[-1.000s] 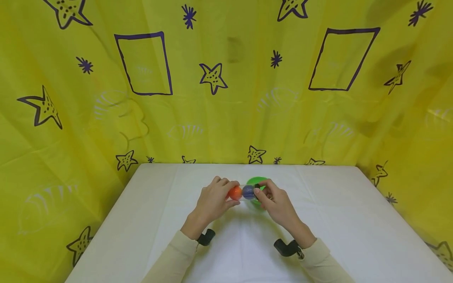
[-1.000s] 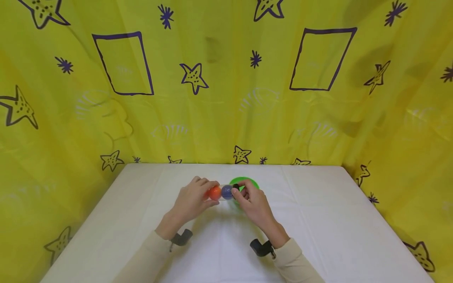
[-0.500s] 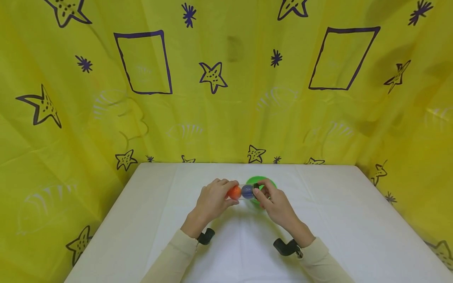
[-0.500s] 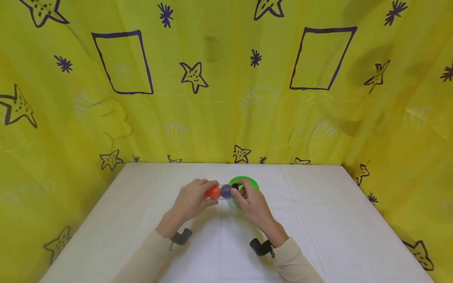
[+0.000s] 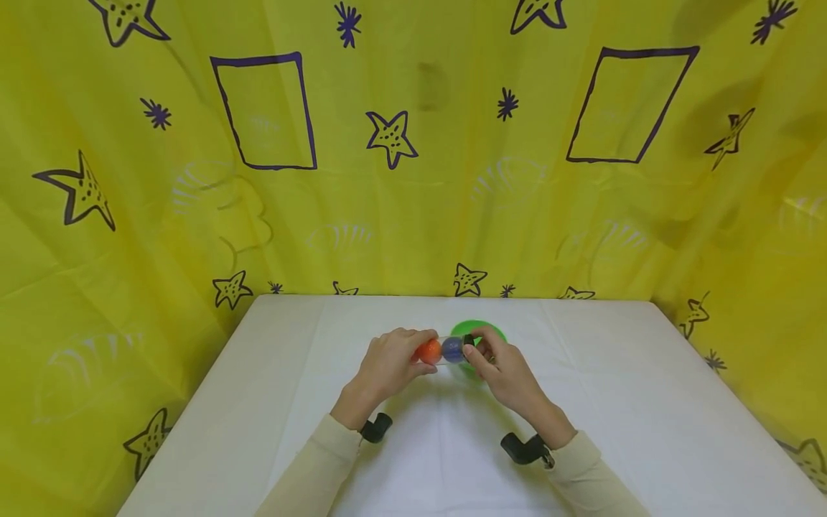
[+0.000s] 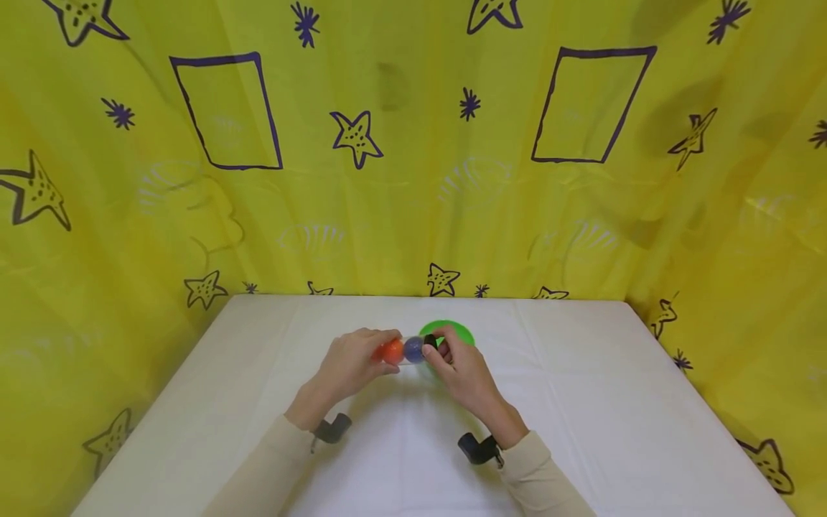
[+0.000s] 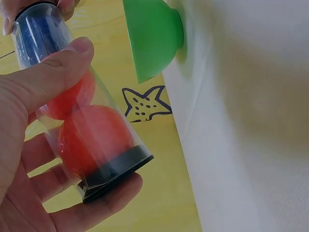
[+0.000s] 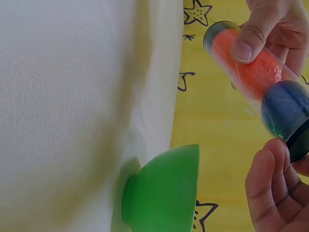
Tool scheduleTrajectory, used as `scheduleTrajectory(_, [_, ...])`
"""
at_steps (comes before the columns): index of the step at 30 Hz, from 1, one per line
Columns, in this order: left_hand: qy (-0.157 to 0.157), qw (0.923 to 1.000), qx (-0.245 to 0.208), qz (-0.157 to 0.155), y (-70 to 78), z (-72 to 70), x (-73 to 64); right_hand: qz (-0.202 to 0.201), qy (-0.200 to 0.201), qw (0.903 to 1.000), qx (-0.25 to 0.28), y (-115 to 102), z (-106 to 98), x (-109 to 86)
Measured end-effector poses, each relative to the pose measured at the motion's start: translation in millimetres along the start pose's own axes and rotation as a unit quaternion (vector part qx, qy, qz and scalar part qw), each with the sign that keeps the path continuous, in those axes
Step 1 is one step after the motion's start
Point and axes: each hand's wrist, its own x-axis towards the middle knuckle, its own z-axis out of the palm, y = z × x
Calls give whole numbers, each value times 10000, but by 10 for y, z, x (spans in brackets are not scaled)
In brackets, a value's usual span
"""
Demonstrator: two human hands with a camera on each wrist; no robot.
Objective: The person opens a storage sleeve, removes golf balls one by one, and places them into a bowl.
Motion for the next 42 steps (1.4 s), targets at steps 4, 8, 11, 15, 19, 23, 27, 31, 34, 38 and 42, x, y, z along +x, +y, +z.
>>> scheduleTrajectory(4, [-70, 10000, 5, 19, -14, -6, -3, -103, -80, 9999, -3, 10, 8, 0])
scheduleTrajectory(8, [-185, 9998, -37, -16, -18, -21, -4, -216, -82, 9997, -99, 14, 14, 1])
scheduleTrajectory(11, [-327, 9994, -80, -69, -26, -31, -4, -315, -85, 9993, -204, 15, 15, 1])
scheduleTrajectory(15, [-499, 9986, -143, -117, -48, -38, 4, -490, -129, 9982, -324, 22, 16, 5])
scheduleTrajectory(19, [-598, 9979, -208, -129, -69, -41, 10, -663, -166, 9967, -439, 32, 9, 13])
scheduleTrajectory(23, [-661, 9975, -228, -106, -75, -53, 9, -733, -253, 9955, -550, 40, 1, 17])
scheduleTrajectory(27, [-721, 9970, -266, -47, -84, -63, 10, -769, -301, 9949, -585, 39, -6, 14])
scheduleTrajectory(31, [-837, 9956, -430, 2, -115, -63, 14, -891, -308, 9940, -551, 43, -14, 9])
scheduleTrajectory(34, [-896, 9944, -561, -12, -156, -62, 19, -1021, -355, 9931, -462, 41, -21, 10])
scheduleTrajectory(38, [-854, 9943, -635, -63, -207, -63, 12, -1126, -457, 9919, -356, 24, -25, 15])
scheduleTrajectory(42, [-786, 9942, -729, -61, -208, -87, 8, -1107, -468, 9924, -252, 12, -32, 21])
